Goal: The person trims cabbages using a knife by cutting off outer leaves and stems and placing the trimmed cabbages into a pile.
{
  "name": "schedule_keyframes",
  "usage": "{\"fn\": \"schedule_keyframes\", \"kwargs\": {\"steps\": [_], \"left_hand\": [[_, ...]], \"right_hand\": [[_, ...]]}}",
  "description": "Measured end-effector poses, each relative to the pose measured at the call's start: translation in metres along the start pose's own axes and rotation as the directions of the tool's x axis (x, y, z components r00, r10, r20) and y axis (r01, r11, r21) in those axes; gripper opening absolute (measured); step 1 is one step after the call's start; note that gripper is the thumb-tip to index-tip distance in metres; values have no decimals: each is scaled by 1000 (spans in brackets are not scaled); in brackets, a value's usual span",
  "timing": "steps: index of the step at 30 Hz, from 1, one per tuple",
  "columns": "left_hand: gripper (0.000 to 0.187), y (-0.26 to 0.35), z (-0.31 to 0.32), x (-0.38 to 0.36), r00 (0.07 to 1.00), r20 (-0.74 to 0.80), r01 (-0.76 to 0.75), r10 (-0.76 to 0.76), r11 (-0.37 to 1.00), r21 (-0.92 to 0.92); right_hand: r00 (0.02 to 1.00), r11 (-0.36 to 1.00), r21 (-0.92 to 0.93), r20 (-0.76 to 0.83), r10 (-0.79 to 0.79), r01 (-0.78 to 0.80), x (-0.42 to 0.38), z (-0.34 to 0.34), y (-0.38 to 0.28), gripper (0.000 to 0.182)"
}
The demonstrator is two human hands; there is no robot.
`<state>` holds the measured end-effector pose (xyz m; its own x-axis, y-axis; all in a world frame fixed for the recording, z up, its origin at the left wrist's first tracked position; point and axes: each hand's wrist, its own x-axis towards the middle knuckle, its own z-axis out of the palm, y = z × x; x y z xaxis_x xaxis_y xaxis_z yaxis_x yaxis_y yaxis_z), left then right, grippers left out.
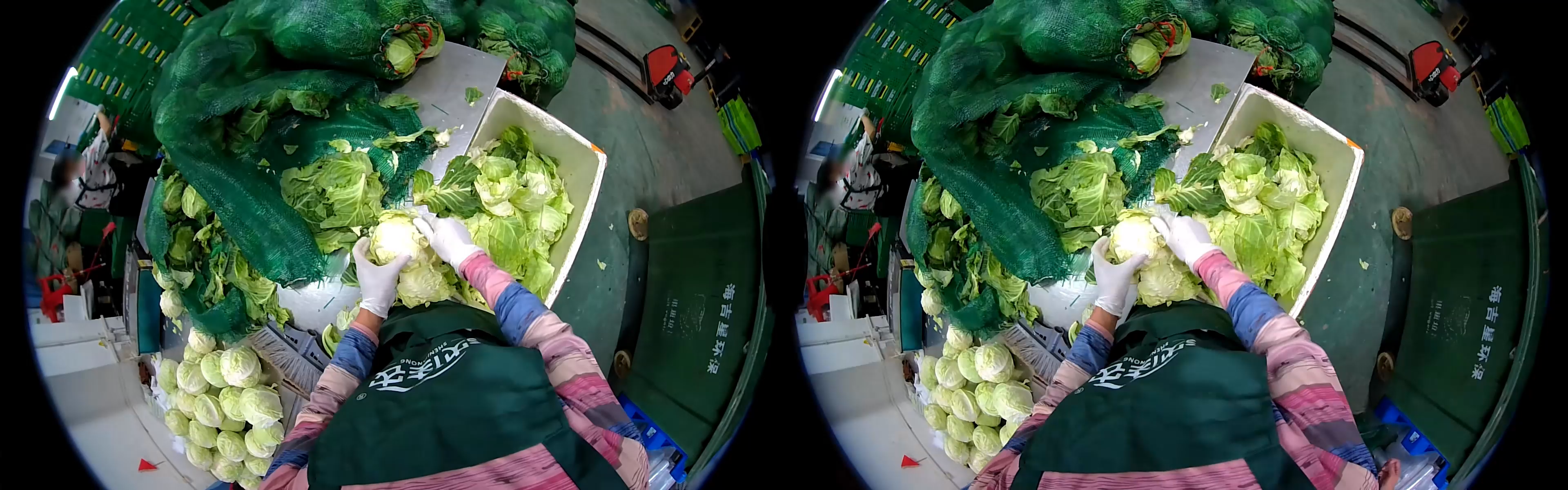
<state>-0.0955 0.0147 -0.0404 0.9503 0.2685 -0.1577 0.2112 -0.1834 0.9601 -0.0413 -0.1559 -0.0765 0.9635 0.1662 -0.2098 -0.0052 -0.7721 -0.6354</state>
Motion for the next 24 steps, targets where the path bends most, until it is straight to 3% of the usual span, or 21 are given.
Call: {"fn": "schedule_keyframes", "kwargs": {"steps": [1, 3, 4, 5, 7, 11, 13, 15, 16, 19, 21, 23, 24], "left_hand": [[84, -1, -1, 2, 1000, -1, -1, 1, 1000, -1], [84, 0, -4, 8, 995, 62, -100, 84, 943, 317], [84, 2, -4, 10, 995, 64, -98, 82, 943, 318], [83, 4, -4, 11, 984, 111, -169, 136, 908, 384], [83, 2, -9, 16, 969, 166, -240, 183, 861, 449], [84, -5, -14, 26, 950, 261, -286, 175, 821, 493], [87, -4, -13, 26, 952, 244, -286, 188, 832, 476], [88, 3, -12, 16, 931, 284, -342, 229, 819, 461], [89, 7, -10, 11, 906, 322, -400, 274, 802, 444], [87, 1, -19, 5, 904, 335, -388, 264, 836, 388], [87, 2, -27, 3, 912, 335, -353, 236, 869, 347], [85, 10, -34, -8, 909, 273, -412, 315, 578, 705], [86, 11, -35, -12, 925, 252, -381, 286, 679, 627]], "right_hand": [[1000, 1000, -1, -1, -1, 1, -5, -6, -4, 52], [999, 994, -106, -17, -43, 41, -14, -16, -12, 58], [983, 979, -135, -79, -164, 152, -17, -21, -13, 64], [984, 980, -133, -78, -161, 150, -18, -25, -16, 64], [938, 917, -205, 17, -347, 342, -14, -30, -23, 60], [937, 917, -210, 156, -312, 340, -2, -32, -27, 60], [949, 936, -195, 178, -260, 293, 3, -35, -31, 58], [985, 990, -49, 120, -123, 130, 16, -35, -24, 56], [993, 991, -84, 66, -95, 101, 28, -34, -15, 53], [990, 991, -108, 124, -62, 75, 47, -33, 18, 51], [993, 1000, -7, 117, -28, 29, 43, -25, 24, 53], [999, 995, 92, -13, 33, -31, 32, -10, 23, 61], [968, 957, 194, 172, 184, -216, 21, -30, -3, 73]]}}
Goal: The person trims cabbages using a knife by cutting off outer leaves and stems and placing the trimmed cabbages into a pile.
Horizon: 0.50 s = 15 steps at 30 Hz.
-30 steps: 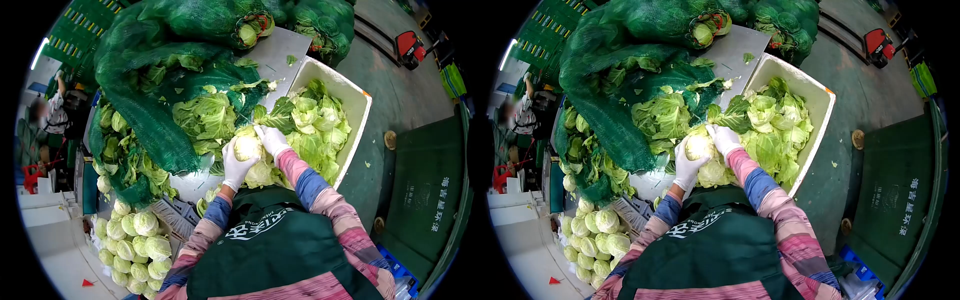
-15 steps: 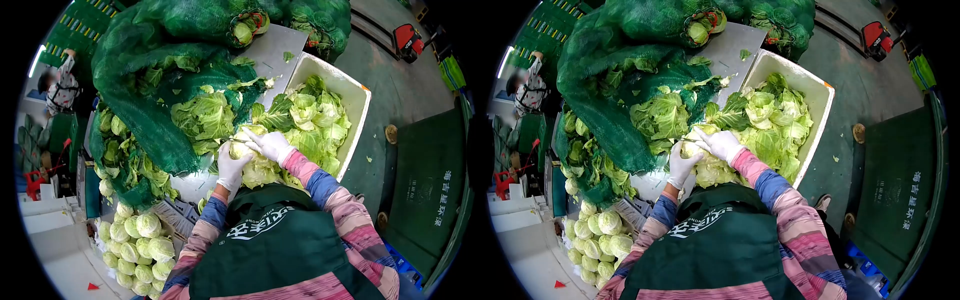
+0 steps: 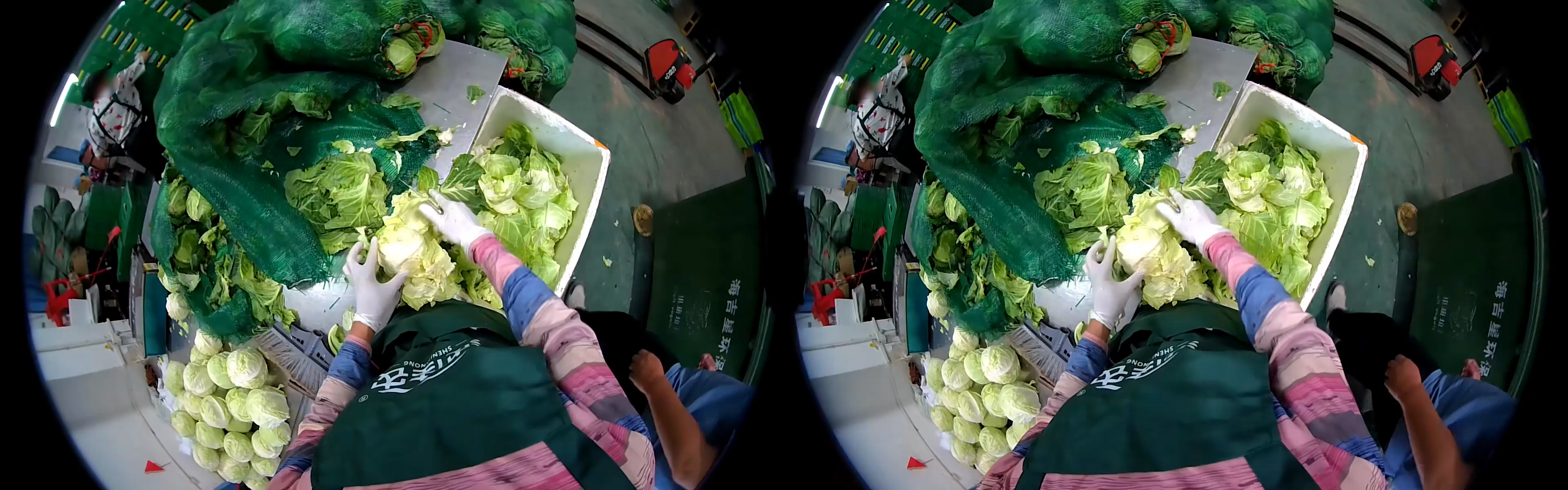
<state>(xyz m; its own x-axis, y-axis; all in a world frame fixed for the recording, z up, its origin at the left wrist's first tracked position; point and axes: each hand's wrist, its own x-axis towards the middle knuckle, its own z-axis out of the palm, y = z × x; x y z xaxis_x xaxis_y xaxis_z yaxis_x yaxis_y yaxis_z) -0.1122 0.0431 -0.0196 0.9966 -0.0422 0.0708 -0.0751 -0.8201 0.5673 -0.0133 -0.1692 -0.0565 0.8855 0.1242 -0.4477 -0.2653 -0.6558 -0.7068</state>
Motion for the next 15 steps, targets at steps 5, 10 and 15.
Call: {"fn": "schedule_keyframes", "kwargs": {"steps": [5, 10, 15], "left_hand": [[88, -4, 22, -9, 997, -68, -23, 21, 999, -34], [96, -9, 24, 4, 961, 12, 267, -278, 909, -320], [95, -12, 29, -13, 999, -52, -4, -9, 969, -246]], "right_hand": [[999, 997, 71, -27, -32, 34, -28, 34, -24, 94], [998, 993, 119, 54, 17, -23, -34, 29, -53, 103], [985, 989, -16, 86, 146, -145, -28, 21, -73, 119]]}}
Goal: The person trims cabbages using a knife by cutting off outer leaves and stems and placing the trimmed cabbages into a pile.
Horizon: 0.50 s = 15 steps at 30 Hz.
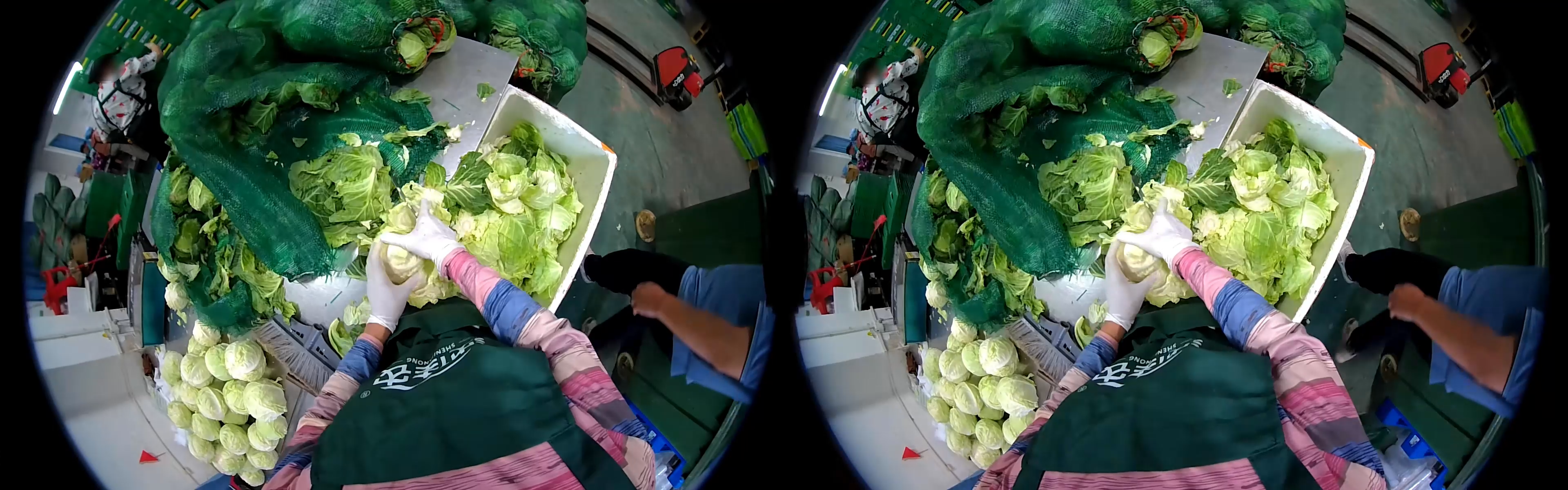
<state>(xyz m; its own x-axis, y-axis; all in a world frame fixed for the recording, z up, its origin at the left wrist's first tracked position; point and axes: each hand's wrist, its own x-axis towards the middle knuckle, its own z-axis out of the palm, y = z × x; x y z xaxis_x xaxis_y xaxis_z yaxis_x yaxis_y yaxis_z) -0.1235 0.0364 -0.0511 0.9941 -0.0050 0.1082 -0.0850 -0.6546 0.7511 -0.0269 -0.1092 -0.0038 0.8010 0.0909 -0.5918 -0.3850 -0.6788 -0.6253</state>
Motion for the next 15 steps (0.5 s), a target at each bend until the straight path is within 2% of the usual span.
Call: {"fn": "schedule_keyframes", "kwargs": {"steps": [2, 3, 6, 7, 8, 9, 10, 11, 12, 13, 14, 15], "left_hand": [[96, -1, 0, -3, 1000, 14, 16, -16, 999, -45], [96, -2, 1, -2, 1000, 2, 18, -18, 996, -90], [94, 1, -7, 2, 1000, -12, 3, -5, 991, -135], [93, 3, -12, 5, 990, 88, 140, -114, 895, -424], [92, 5, -18, 8, 959, 215, 282, -184, 700, -656], [92, 8, -26, 11, 943, 282, 327, -176, 647, -689], [92, 7, -31, 13, 944, 280, 324, -174, 652, -686], [92, 6, -36, 16, 925, 333, 378, -184, 540, -752], [92, 10, -41, 20, 904, 387, 427, -183, 420, -801], [90, 15, -46, 23, 894, 413, 448, -172, 356, -820], [90, 19, -49, 25, 896, 412, 444, -167, 362, -819], [87, 21, -52, 27, 876, 460, 483, -148, 233, -844]], "right_hand": [[999, 998, 58, 31, 33, -35, 21, 12, 17, 119], [996, 991, 127, -82, -27, 37, 41, 26, 33, 118], [997, 979, 196, -58, -53, 64, 45, 23, 38, 115], [979, 954, 264, -182, -93, 140, 43, 30, 38, 101], [978, 953, 267, -186, -96, 145, 43, 30, 41, 101], [986, 937, 331, -153, -66, 114, 39, 24, 39, 91], [993, 916, 393, -115, -37, 80, 33, 20, 37, 81], [963, 850, 478, -242, -117, 223, 25, 20, 35, 63], [962, 846, 481, -247, -120, 229, 25, 18, 37, 63], [949, 758, 579, -265, -173, 300, 26, 15, 39, 60], [931, 654, 664, -290, -222, 363, 26, 12, 41, 59], [926, 600, 705, -283, -251, 378, 1, -10, 28, 56]]}}
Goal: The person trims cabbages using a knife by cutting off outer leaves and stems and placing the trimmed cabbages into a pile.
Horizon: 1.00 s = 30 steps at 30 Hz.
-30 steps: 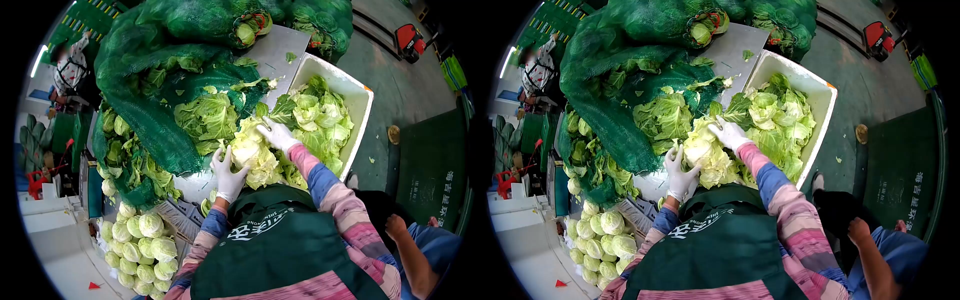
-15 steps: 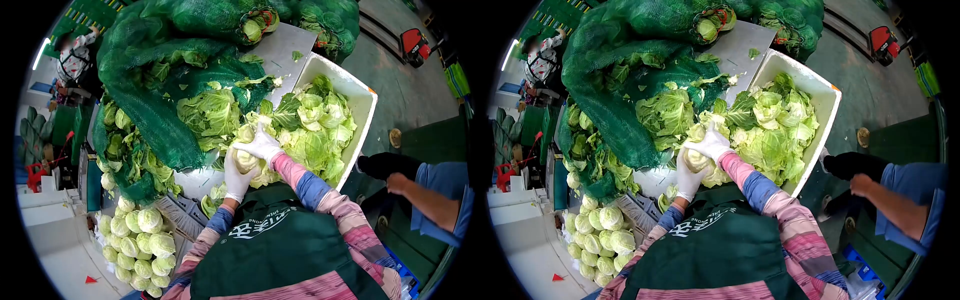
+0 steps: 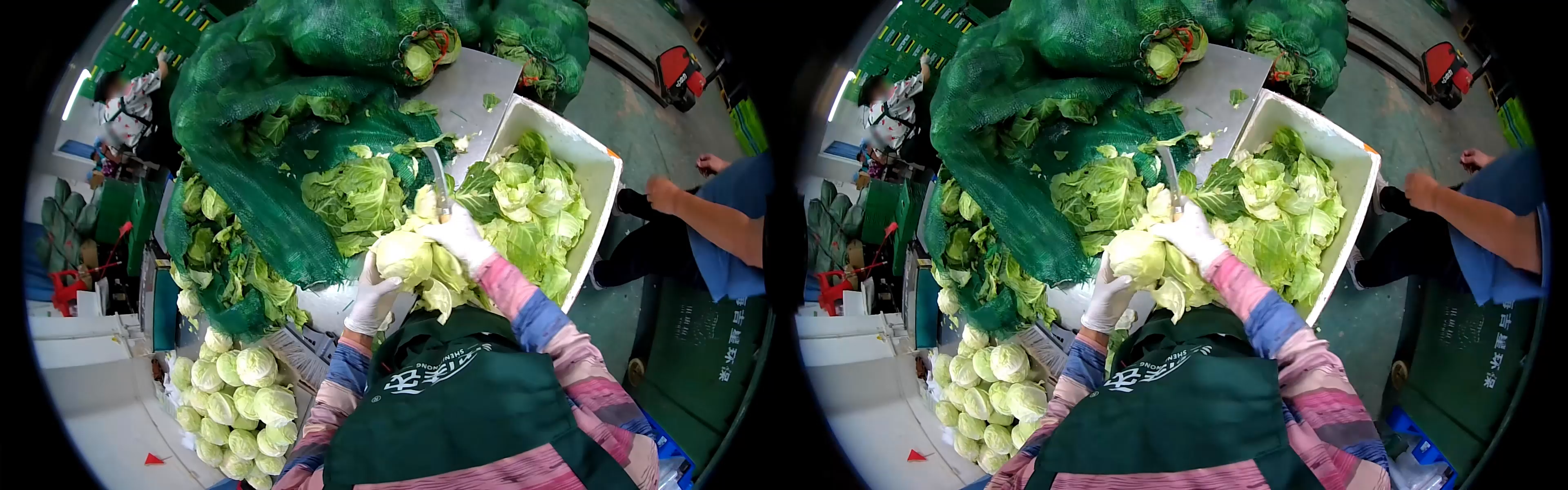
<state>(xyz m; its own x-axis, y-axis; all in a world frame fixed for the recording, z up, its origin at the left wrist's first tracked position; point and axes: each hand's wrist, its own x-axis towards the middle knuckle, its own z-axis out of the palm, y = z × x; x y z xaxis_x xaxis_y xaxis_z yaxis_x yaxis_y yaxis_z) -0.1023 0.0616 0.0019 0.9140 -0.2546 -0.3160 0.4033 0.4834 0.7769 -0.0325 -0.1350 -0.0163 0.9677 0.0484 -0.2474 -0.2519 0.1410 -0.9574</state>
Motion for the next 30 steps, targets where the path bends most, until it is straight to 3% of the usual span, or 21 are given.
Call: {"fn": "schedule_keyframes", "kwargs": {"steps": [3, 5, 6, 7, 8, 10, 11, 12, 13, 15, 16, 18, 20, 21, 23, 24, 25, 27, 28, 29, 30], "left_hand": [[76, -6, -15, -9, 999, -24, 21, -26, 978, -207], [72, 5, -12, 0, 988, -98, 81, -122, 934, -347], [68, 4, -14, 3, 992, -5, -121, 126, 967, 225], [65, 2, -15, 5, 927, 89, -319, 365, 641, 698], [62, 10, -7, 6, 966, 54, -258, 253, 937, 237], [60, 14, 1, 11, 986, 92, -107, 139, 951, -291], [58, 10, 5, 15, 986, 76, -121, 145, 959, -256], [56, 4, 9, 19, 986, 61, -136, 153, 966, -221], [55, -1, 13, 25, 986, 48, -151, 162, 971, -186], [52, -7, 22, 34, 983, 22, -178, 181, 977, -114], [55, -3, 32, 31, 983, 81, -136, 163, 955, -265], [56, -2, 37, 29, 983, 60, -160, 176, 964, -211], [59, -9, 23, 29, 984, 137, -75, 115, 960, -269], [58, 8, 41, 16, 995, 96, 54, -21, 933, -355], [59, 2, 41, 10, 988, 103, -118, 117, 993, 12], [59, 1, 45, 6, 980, 112, -180, 165, 974, 134], [62, 11, 61, -2, 977, 96, -209, 191, 952, 225], [65, 23, 71, -1, 967, 92, -254, 237, 915, 313], [68, 26, 68, 4, 991, 110, -67, 82, 989, -134], [72, 26, 66, 8, 979, 196, 155, -54, 825, -544], [76, 21, 66, 11, 991, 99, 121, -84, 880, -459]], "right_hand": [[996, 990, -115, 36, -78, 81, -3, -41, -14, 58], [985, 644, -760, -35, -168, 83, 11, -88, 21, 80], [993, 511, -858, -106, -58, -62, 8, -97, 12, 91], [980, 348, -917, -196, 36, -196, 0, -101, -8, 103], [979, 442, -874, -199, 54, -202, -9, -90, -33, 110], [960, 712, -674, -20, -281, 194, -20, -62, -43, 107], [955, 890, -347, 74, -287, 295, -36, -39, -69, 107], [953, 922, -276, 212, -216, 271, -48, -25, -84, 108], [814, 632, -524, 267, -515, 571, -52, -10, -80, 106], [769, 431, -683, 314, -556, 590, -65, 10, -85, 99], [795, 472, -686, 269, -543, 554, -64, 14, -78, 90], [820, 511, -685, 229, -525, 519, -62, 11, -71, 81], [792, 661, -444, 245, -560, 605, -54, -1, -68, 61], [886, 872, -152, 78, -458, 464, -40, -7, -47, 48], [978, 985, -13, 126, -168, 171, -31, -44, -70, 45], [982, 877, -444, 107, -154, 186, -19, -69, -64, 50], [985, 595, -788, 84, -152, 159, -9, -89, -54, 54], [983, 241, -966, -132, -131, -98, -18, -101, -46, 69], [989, 411, -911, -100, -111, -46, -21, -98, -53, 81], [943, 544, -817, -2, -334, 191, -25, -91, -45, 83], [957, 740, -628, 31, -287, 242, -34, -76, -53, 82]]}}
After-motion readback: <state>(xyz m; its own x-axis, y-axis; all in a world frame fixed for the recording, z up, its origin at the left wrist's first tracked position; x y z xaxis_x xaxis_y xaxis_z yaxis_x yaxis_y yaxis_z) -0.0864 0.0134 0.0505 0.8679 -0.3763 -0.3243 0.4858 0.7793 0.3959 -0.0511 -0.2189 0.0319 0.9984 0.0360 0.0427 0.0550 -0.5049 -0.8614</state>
